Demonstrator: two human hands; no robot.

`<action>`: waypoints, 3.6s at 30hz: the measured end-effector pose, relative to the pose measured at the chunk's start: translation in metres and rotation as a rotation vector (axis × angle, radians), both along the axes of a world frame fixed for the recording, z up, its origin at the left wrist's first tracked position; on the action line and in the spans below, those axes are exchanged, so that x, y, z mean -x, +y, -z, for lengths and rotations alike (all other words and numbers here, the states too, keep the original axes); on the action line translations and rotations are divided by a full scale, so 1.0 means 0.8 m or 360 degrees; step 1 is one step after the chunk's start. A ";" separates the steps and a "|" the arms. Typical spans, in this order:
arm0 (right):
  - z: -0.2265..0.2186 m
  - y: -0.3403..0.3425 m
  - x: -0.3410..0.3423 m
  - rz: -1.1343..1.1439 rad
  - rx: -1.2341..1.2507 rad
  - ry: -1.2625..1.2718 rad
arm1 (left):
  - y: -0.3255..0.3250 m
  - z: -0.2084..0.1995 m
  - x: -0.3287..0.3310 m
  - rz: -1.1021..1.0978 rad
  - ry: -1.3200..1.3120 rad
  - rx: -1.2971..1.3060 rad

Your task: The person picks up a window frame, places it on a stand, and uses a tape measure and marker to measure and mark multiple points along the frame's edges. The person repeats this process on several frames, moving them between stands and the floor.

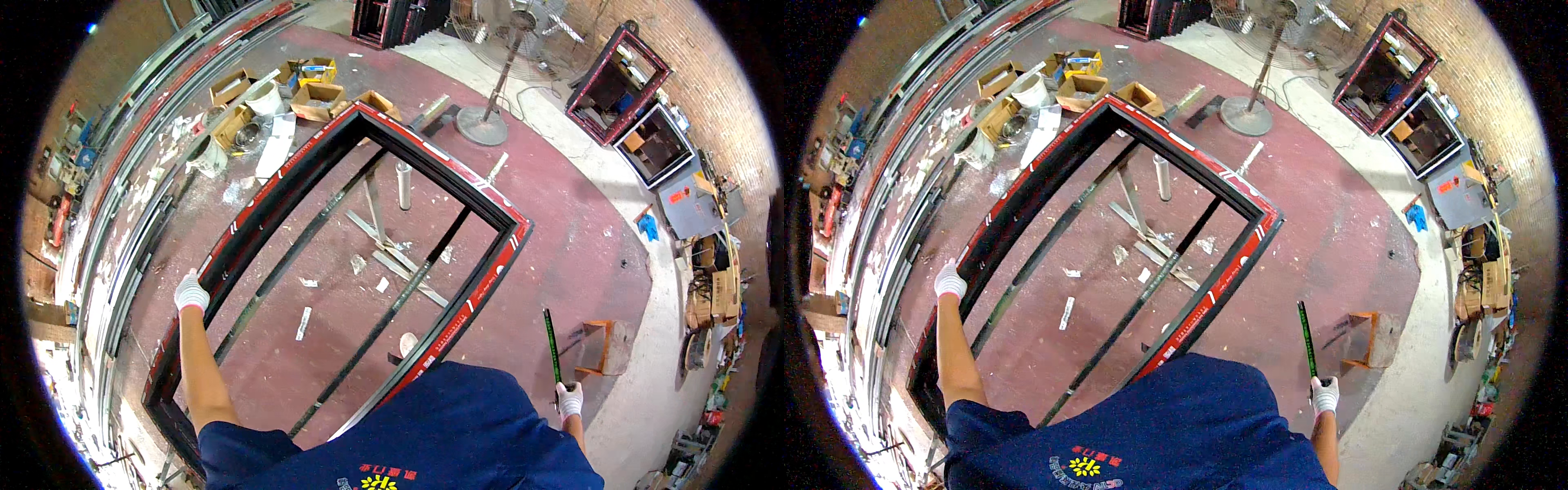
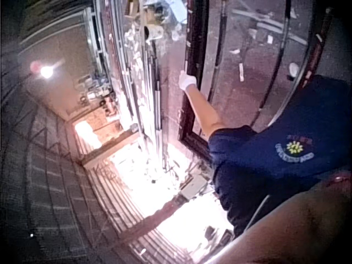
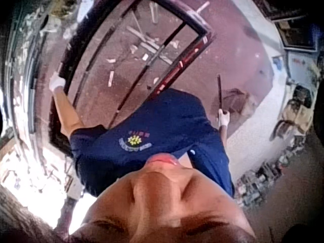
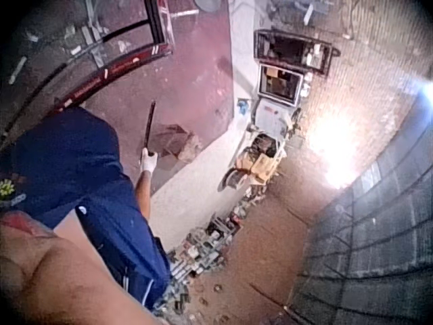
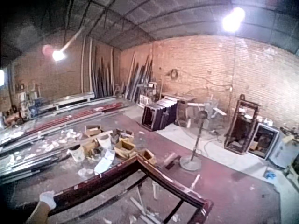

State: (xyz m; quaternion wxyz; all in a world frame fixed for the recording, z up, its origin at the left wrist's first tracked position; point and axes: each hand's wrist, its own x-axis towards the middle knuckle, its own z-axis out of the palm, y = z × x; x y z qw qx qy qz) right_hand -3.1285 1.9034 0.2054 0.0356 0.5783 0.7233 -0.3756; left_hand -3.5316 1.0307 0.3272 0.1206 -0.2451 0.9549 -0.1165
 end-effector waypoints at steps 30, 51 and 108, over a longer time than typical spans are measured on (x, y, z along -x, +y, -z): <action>0.013 0.091 -0.003 -0.0111 0.0847 0.0553 | 0.713 -0.066 -0.267 0.1577 0.0825 -0.1940; -0.098 0.302 0.099 -0.0880 -0.0178 0.0736 | 1.217 0.120 -0.250 -0.0613 -0.1532 -0.3413; 0.086 1.958 1.607 -0.0568 -0.0417 0.0102 | 2.409 0.119 1.310 -0.0443 -0.0386 -0.3159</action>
